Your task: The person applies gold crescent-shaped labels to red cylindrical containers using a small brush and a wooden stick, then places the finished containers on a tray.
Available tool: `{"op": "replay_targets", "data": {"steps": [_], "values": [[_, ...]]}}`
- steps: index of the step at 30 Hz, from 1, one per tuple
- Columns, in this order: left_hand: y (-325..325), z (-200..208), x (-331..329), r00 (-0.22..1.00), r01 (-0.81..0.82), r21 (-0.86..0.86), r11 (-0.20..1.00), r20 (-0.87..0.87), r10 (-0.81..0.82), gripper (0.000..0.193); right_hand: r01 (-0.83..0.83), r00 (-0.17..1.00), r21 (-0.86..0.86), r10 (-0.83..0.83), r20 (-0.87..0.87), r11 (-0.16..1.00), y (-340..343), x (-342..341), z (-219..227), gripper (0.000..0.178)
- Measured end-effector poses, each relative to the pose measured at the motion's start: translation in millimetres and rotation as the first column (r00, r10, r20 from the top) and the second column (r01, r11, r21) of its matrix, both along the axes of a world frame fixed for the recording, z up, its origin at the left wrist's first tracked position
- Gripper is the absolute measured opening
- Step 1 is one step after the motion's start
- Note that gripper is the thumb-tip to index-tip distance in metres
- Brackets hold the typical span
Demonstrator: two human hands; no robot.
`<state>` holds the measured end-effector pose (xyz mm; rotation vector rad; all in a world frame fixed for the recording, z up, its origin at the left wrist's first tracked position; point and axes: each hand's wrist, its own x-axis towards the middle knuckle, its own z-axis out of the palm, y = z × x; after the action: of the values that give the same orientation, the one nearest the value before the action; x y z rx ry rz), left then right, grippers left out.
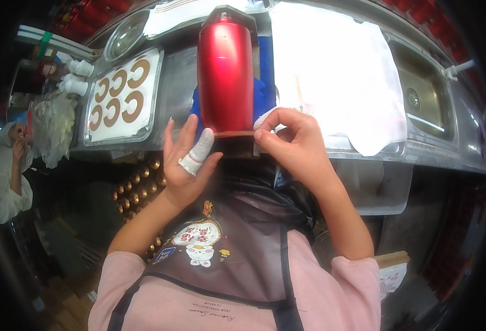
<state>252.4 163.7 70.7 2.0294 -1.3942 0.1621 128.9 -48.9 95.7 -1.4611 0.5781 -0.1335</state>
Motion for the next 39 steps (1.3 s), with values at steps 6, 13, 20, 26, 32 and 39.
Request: {"op": "replay_targets", "data": {"steps": [6,13,20,26,32,39], "values": [[-6.8,3.1,1.3,0.986,0.009,0.037,0.999,0.169,-0.015,0.043,-0.003,1.000,-0.101,0.001,-0.020,0.995,-1.3,-2.5,-8.0,0.010],[-34.8,26.7,-6.0,0.969,-0.040,-0.098,0.994,0.238,0.063,0.029,-0.012,1.000,0.002,0.012,0.007,1.000,0.6,6.8,-12.9,0.005],[-33.9,12.3,10.3,0.995,-0.064,-0.090,0.994,-0.076,0.057,0.067,-0.019,0.999,-0.085,0.022,0.033,0.996,4.6,5.8,-3.7,0.010],[-7.6,0.5,2.1,0.978,-0.062,-0.105,0.993,-0.203,0.040,0.064,-0.006,1.000,-0.014,0.007,0.016,1.000,7.0,2.5,-3.5,0.008],[14.2,-3.5,-7.7,0.986,-0.055,-0.005,0.998,-0.159,0.054,0.055,0.086,0.996,0.067,-0.087,0.017,0.994,16.0,6.3,-4.5,0.009],[10.1,-3.8,-8.9,0.991,-0.049,0.007,0.999,-0.122,0.049,0.049,0.149,0.989,-0.277,-0.145,0.037,0.949,37.8,20.4,-7.5,0.045]]}}
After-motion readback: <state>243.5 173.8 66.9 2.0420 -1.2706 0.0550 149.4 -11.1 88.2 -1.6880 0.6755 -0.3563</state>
